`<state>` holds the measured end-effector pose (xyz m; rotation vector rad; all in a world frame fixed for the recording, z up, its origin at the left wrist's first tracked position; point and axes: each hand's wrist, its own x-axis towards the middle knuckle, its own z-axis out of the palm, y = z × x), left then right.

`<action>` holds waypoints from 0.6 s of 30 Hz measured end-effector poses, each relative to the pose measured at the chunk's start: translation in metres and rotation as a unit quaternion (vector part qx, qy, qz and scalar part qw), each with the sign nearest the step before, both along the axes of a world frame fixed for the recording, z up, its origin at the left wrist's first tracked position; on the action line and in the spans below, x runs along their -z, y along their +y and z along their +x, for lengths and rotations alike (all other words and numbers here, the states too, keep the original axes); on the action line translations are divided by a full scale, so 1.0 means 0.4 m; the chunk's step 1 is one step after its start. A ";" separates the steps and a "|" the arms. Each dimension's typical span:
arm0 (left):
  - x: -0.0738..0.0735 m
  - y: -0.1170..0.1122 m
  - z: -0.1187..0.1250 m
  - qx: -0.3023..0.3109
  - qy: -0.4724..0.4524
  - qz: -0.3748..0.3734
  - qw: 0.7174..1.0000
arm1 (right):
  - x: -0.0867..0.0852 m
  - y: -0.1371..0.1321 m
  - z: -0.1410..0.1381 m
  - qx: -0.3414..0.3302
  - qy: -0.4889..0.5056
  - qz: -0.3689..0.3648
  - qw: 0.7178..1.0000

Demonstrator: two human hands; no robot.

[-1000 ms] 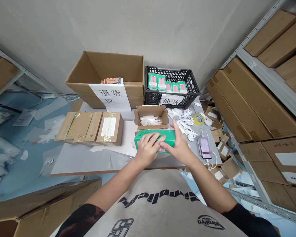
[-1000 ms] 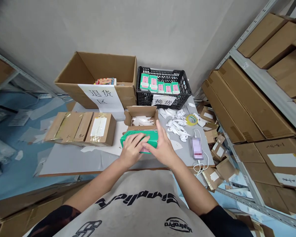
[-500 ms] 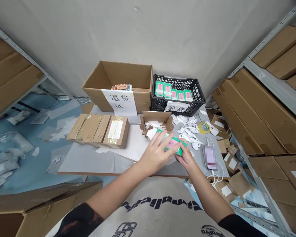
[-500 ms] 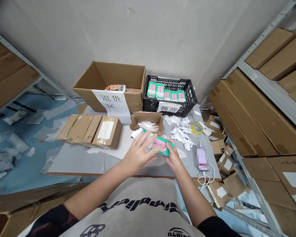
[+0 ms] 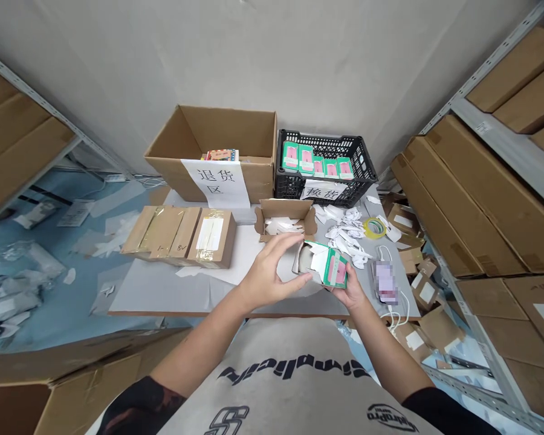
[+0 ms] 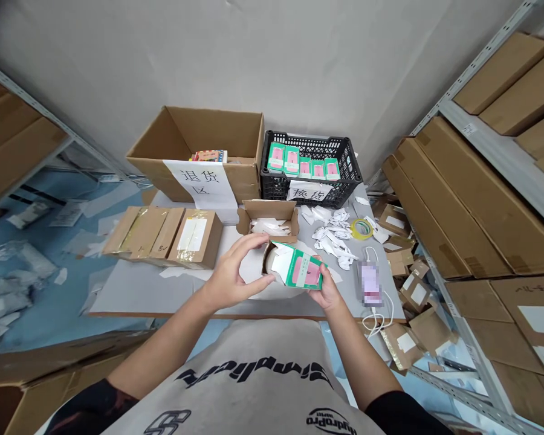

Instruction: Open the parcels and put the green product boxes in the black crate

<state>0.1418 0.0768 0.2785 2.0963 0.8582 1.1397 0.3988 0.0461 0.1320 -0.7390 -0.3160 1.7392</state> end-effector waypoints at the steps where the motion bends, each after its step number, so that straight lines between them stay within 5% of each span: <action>1: -0.002 -0.004 0.004 0.010 -0.007 0.005 1.000 | 0.001 -0.002 0.001 0.000 0.002 -0.001 1.000; 11: 0.018 -0.035 0.028 0.033 -0.028 -0.024 0.999 | 0.037 -0.024 0.010 -0.008 -0.035 0.014 0.999; 18: 0.031 -0.050 0.027 0.026 -0.027 -0.051 0.998 | -0.002 -0.023 -0.001 0.014 -0.062 0.016 0.998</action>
